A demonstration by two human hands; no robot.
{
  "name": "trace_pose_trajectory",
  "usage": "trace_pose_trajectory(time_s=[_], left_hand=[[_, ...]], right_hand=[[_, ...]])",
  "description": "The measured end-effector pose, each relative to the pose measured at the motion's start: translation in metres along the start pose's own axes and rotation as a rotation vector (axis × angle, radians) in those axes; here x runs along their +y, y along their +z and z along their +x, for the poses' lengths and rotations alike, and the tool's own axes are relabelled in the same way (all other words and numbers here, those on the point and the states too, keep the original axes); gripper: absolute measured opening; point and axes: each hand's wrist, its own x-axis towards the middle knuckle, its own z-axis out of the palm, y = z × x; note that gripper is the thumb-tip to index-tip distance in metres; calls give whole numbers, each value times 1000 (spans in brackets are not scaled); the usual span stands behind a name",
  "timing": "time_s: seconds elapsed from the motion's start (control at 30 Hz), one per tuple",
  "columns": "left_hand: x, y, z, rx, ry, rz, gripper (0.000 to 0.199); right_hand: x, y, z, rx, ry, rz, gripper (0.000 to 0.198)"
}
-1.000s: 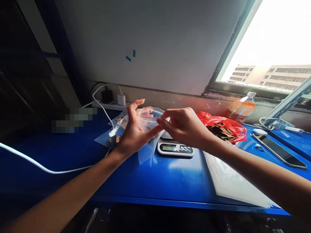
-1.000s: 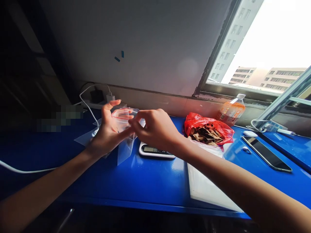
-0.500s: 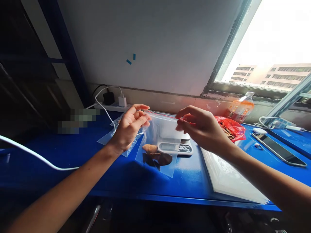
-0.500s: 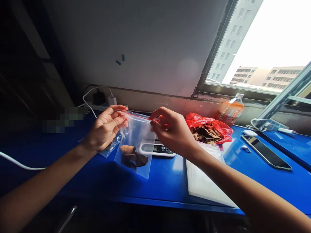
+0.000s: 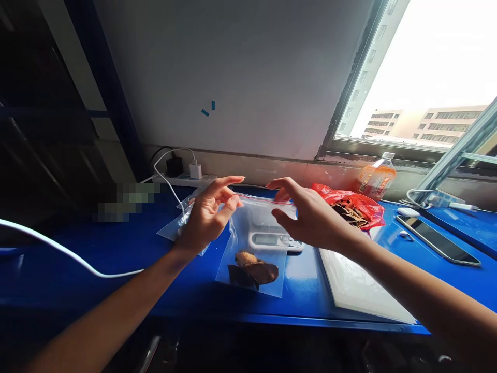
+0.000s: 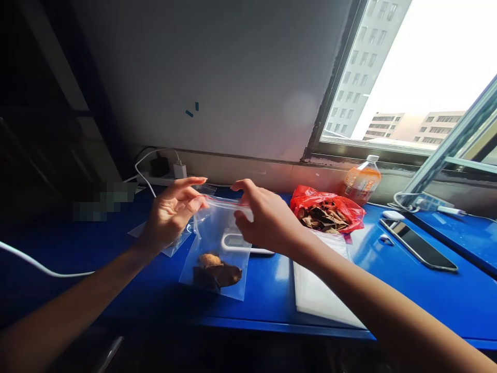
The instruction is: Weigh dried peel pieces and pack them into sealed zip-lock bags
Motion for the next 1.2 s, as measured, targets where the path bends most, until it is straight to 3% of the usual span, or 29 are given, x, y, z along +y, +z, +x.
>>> trace_pose_trajectory(time_s=[0.13,0.37,0.57,0.7,0.87,0.97,1.2], left_hand=[[-1,6,-6,-63,98,116,39],[-3,13,-12,-110,121,72,54],[2,16,-13,-104,24,41,45],[0,17,-10,-103,-75,17,25],[1,17,-7,-120,-17,231,13],[5,15,-4,-69,45,331,10],[4,2,5,5,-5,184,9]], right_hand=[[-15,7,10,-101,-104,-120,43],[-16,14,21,-162,-76,-36,40],[-25,13,18,-161,-41,-121,40],[-27,17,18,-111,15,-111,50],[-18,27,20,-128,83,-55,57],[-15,30,20,-87,111,5,54],[-8,29,18,-53,157,293,46]])
